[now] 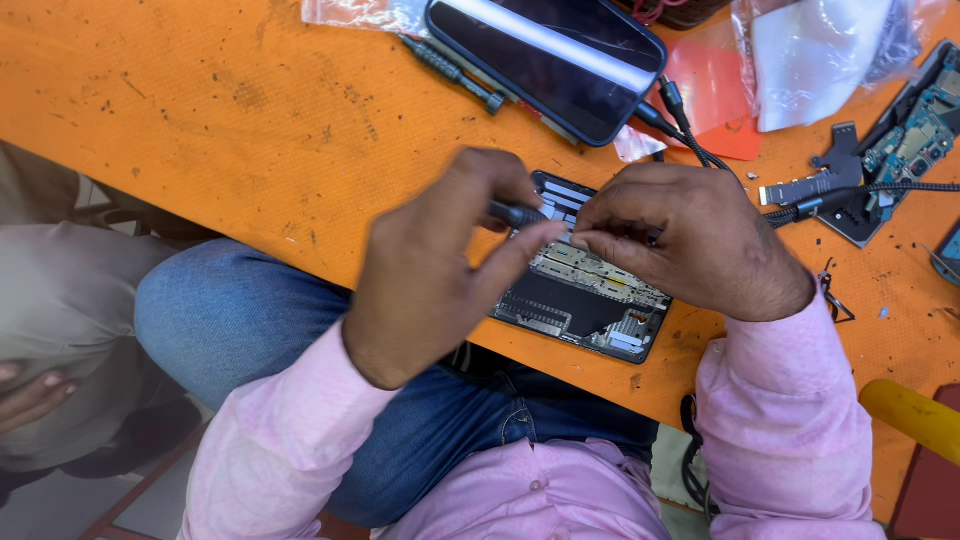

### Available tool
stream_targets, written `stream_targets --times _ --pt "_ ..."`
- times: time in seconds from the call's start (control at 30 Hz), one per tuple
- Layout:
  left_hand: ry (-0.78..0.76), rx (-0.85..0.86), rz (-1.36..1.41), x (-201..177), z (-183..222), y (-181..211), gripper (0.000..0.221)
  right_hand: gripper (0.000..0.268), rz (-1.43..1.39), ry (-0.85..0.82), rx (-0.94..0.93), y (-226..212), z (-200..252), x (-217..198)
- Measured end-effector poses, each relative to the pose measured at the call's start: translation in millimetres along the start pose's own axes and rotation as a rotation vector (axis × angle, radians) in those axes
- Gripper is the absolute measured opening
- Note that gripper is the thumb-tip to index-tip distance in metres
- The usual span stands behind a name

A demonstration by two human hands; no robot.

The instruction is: The person uses a screwdriver to remove small metal plates and internal components from the chassis of a disassembled mobile phone on an orange workbench.

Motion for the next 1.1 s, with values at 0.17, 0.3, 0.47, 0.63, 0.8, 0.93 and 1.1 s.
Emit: stream_targets --times 0.17,0.3,0.47,0.63,0.8,0.93,1.1 --pt "0.15 -0.027 -0.067 -24 3 -3 0.036 0.021 -0.041 0.127 -0.009 -12 -5 9" --pt "0.129 -0.032 -0.067 -22 4 -6 0.038 0.028 -0.09 0.192 -0.066 -21 -11 20" --pt "0.106 -0.012 -0.046 -21 4 -7 0.039 0.023 -0.063 0.268 -0.093 -27 -9 30" --pt "0.191 -0.044 -0.06 -29 2 -4 0.039 0.022 0.05 0.348 -0.137 -33 -14 37" --pt "0.244 -0.012 -0.057 -35 2 0 0.039 0.022 0.208 0.325 -0.208 -39 -22 55" --pt "0.248 0.008 -0.096 -37 4 0 0.04 0.022 0.227 0.322 -0.187 -37 -22 58" --pt "0.257 0.009 -0.13 -41 4 4 0.041 0.023 0.25 0.3 -0.178 -36 -22 57"
Point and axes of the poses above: each hand's wrist, its own z-axis away from the middle knuckle, its own x-axis out of the palm, y = z × x, the point moved 2 cm from there along -z, towards the middle knuckle, and after that the axes turned 3 degrees about x, right-handed, at the moved point
